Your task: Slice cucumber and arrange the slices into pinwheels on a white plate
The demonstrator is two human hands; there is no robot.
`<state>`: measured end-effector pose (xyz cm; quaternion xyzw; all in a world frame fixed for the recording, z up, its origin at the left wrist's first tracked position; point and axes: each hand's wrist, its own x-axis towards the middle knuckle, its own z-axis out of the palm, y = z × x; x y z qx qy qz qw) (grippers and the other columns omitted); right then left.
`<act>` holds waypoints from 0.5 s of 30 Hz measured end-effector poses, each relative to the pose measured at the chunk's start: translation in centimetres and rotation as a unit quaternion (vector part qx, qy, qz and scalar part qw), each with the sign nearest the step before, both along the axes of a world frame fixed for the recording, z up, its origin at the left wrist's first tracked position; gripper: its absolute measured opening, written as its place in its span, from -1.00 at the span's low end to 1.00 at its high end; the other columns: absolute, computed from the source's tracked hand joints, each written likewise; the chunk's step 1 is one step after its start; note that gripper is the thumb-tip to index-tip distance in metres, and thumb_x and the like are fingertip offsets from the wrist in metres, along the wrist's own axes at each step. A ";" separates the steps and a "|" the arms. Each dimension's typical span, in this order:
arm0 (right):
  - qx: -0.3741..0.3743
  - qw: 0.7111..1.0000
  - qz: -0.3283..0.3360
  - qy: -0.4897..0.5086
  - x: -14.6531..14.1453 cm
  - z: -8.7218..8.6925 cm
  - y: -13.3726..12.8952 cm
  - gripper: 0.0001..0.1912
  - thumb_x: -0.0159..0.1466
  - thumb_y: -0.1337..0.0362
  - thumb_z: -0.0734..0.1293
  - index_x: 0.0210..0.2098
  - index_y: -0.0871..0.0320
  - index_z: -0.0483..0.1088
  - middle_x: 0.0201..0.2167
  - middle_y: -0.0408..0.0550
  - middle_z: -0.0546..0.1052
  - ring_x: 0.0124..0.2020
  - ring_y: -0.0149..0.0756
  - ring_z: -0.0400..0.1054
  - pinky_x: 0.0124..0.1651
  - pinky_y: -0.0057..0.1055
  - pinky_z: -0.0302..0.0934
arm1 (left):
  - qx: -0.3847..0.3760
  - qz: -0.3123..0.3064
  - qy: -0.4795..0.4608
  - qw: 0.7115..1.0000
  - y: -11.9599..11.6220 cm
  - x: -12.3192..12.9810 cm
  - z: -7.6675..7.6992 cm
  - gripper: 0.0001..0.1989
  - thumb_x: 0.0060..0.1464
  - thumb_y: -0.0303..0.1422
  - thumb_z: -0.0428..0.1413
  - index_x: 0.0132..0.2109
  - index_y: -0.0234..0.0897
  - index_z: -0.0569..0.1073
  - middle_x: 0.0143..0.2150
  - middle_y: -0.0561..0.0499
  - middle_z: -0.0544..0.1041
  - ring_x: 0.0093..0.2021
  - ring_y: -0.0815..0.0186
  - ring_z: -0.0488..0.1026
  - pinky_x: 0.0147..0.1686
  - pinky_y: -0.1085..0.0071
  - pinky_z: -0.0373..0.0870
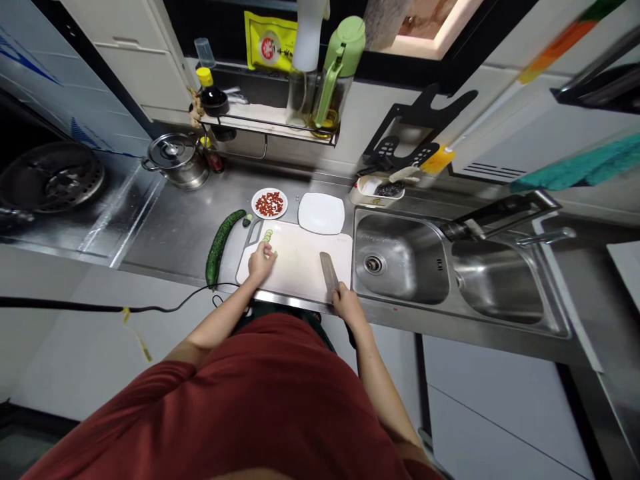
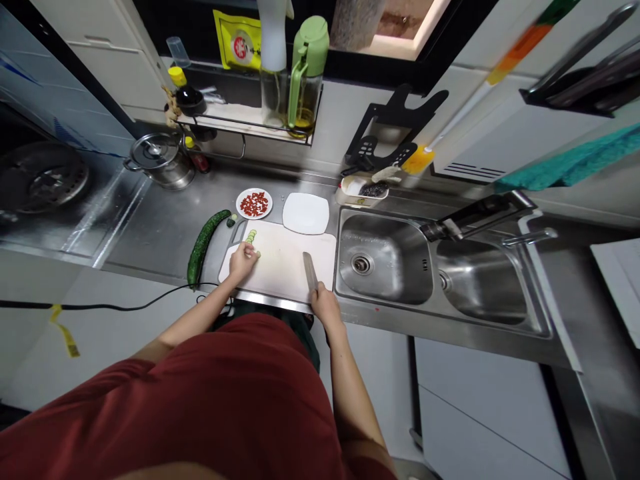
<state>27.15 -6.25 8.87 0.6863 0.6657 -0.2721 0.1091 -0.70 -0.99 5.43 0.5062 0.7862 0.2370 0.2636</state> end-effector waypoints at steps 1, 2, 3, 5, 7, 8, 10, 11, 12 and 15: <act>0.004 1.000 0.000 0.000 0.0 0.0 0.1 -0.71 0.36 0.22 0.05 -0.06 0.19 0.26 -0.26 0.06 0.50 -0.23 -0.23 0.37 -0.26 -0.45 0.04 | 0.001 0.010 0.006 1.000 -0.1 -0.6 0.0 -0.79 0.04 -0.29 0.07 -0.14 -0.16 0.33 -0.29 0.08 0.53 -0.30 0.34 0.45 -0.30 0.47 0.25; 0.008 1.000 -0.002 0.000 0.1 -0.1 0.1 -0.71 0.36 0.22 0.05 -0.06 0.19 0.26 -0.26 0.06 0.50 -0.22 -0.23 0.37 -0.26 -0.44 0.05 | 0.002 0.018 0.011 1.000 -0.2 -1.1 0.0 -0.79 0.04 -0.29 0.07 -0.14 -0.16 0.33 -0.29 0.08 0.53 -0.29 0.34 0.45 -0.30 0.47 0.25; 0.012 1.000 -0.004 0.001 0.2 -0.2 0.2 -0.70 0.36 0.22 0.04 -0.05 0.20 0.26 -0.26 0.07 0.50 -0.23 -0.22 0.37 -0.26 -0.44 0.05 | 0.003 0.024 0.015 1.000 -0.2 -1.6 0.0 -0.79 0.04 -0.30 0.07 -0.14 -0.15 0.33 -0.30 0.08 0.53 -0.29 0.34 0.45 -0.30 0.48 0.24; 0.016 1.000 -0.017 0.002 0.5 -0.4 0.3 -0.69 0.35 0.22 0.04 -0.05 0.22 0.27 -0.28 0.08 0.50 -0.24 -0.21 0.38 -0.26 -0.44 0.06 | 0.000 0.036 0.023 0.999 -0.2 -2.4 -0.1 -0.80 0.03 -0.32 0.06 -0.14 -0.15 0.34 -0.30 0.09 0.53 -0.29 0.35 0.45 -0.31 0.49 0.24; 0.022 0.999 -0.040 0.002 0.8 -0.6 0.6 -0.68 0.35 0.21 0.04 -0.04 0.24 0.27 -0.30 0.09 0.51 -0.26 -0.21 0.39 -0.26 -0.44 0.07 | -0.006 0.046 0.033 0.998 -0.1 -2.9 -0.1 -0.80 0.04 -0.33 0.06 -0.13 -0.15 0.34 -0.29 0.09 0.53 -0.29 0.35 0.45 -0.32 0.49 0.23; 0.028 0.998 -0.053 0.005 1.0 -0.8 0.8 -0.67 0.35 0.21 0.04 -0.04 0.24 0.27 -0.30 0.10 0.51 -0.26 -0.21 0.39 -0.26 -0.44 0.08 | -0.010 0.050 0.039 0.998 -0.1 -3.1 -0.1 -0.80 0.04 -0.33 0.05 -0.13 -0.14 0.34 -0.29 0.09 0.53 -0.29 0.35 0.45 -0.32 0.49 0.22; 0.048 0.995 -0.084 0.016 1.5 -1.2 1.2 -0.66 0.34 0.21 0.05 -0.03 0.25 0.27 -0.28 0.11 0.51 -0.24 -0.21 0.39 -0.24 -0.44 0.10 | -0.017 0.052 0.054 0.997 0.0 -3.4 -0.1 -0.79 0.04 -0.34 0.05 -0.12 -0.15 0.35 -0.28 0.07 0.54 -0.28 0.32 0.45 -0.32 0.48 0.22; 0.059 0.993 -0.100 0.025 1.8 -1.4 1.4 -0.66 0.33 0.22 0.06 -0.03 0.26 0.28 -0.27 0.11 0.51 -0.23 -0.20 0.39 -0.23 -0.44 0.11 | -0.019 0.051 0.061 0.997 -0.1 -3.5 -0.1 -0.79 0.05 -0.35 0.05 -0.12 -0.15 0.36 -0.28 0.07 0.54 -0.27 0.31 0.46 -0.31 0.47 0.21; 0.071 0.990 -0.118 0.034 2.0 -1.7 1.7 -0.66 0.32 0.22 0.07 -0.03 0.26 0.28 -0.27 0.11 0.52 -0.22 -0.20 0.39 -0.22 -0.44 0.12 | -0.019 0.048 0.067 0.996 -0.1 -3.5 -0.2 -0.79 0.05 -0.35 0.04 -0.11 -0.14 0.36 -0.27 0.06 0.54 -0.27 0.30 0.46 -0.31 0.46 0.22; 0.090 0.978 -0.179 0.064 2.7 -2.6 2.7 -0.65 0.30 0.20 0.10 -0.04 0.27 0.29 -0.34 0.07 0.53 -0.27 -0.20 0.41 -0.22 -0.43 0.17 | -0.008 0.035 0.079 0.996 -0.2 -3.7 -0.3 -0.77 0.04 -0.36 0.05 -0.10 -0.13 0.38 -0.26 0.06 0.54 -0.26 0.28 0.45 -0.30 0.45 0.23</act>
